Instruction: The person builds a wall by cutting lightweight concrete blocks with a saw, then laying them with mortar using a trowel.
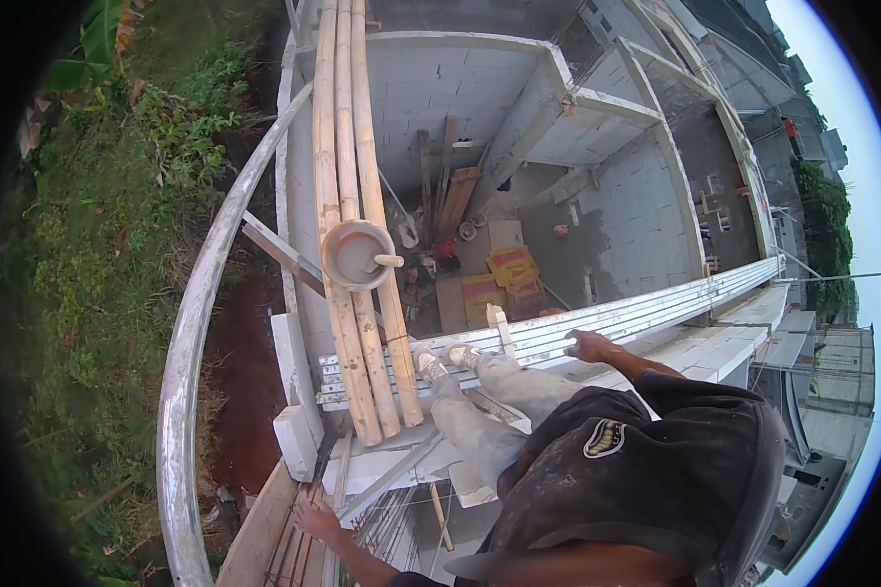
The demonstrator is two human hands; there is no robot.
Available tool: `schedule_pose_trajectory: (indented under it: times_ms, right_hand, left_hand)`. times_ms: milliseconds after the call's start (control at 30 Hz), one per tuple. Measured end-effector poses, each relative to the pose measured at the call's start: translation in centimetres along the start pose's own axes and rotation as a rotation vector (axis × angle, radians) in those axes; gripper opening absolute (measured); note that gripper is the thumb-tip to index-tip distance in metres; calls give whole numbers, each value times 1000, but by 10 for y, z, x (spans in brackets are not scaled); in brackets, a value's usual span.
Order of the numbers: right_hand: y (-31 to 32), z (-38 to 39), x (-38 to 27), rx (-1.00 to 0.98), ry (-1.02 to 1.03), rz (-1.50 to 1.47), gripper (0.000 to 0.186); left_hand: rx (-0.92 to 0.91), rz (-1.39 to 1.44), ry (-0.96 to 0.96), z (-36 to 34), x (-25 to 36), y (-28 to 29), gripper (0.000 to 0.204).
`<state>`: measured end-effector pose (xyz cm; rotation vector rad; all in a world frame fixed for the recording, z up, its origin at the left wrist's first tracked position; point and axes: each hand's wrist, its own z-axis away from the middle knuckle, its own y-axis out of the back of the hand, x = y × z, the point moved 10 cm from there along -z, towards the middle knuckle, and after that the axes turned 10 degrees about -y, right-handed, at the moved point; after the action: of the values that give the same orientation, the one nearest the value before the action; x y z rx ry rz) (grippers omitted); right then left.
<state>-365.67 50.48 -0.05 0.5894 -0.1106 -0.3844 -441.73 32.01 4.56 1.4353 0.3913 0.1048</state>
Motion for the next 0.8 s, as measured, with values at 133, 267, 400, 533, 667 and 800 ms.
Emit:
schedule_pose_trajectory:
  times_ms: [133,267,400,533,667,800]
  right_hand:
    - [-60,49,-1,-187,101,-128,66]
    - [-125,54,-37,-409,486,123,81]
    - [-27,125,-47,-558,-74,-699,79]
    - [103,120,48,-104,-31,-1450,75]
    - [235,148,176,901,-85,-900,75]
    - [186,205,209,1476,-536,-993,68]
  left_hand:
    - [-231,582,-113,-27,118,22,49]
    - [-415,955,-91,-7,232,37,57]
    - [-618,1206,146,44,267,9,75]
    - [-719,1335,260,62,277,40,78]
    - [-792,1465,357,69,297,67,81]
    - [-916,1577,426,82,232,62,84]
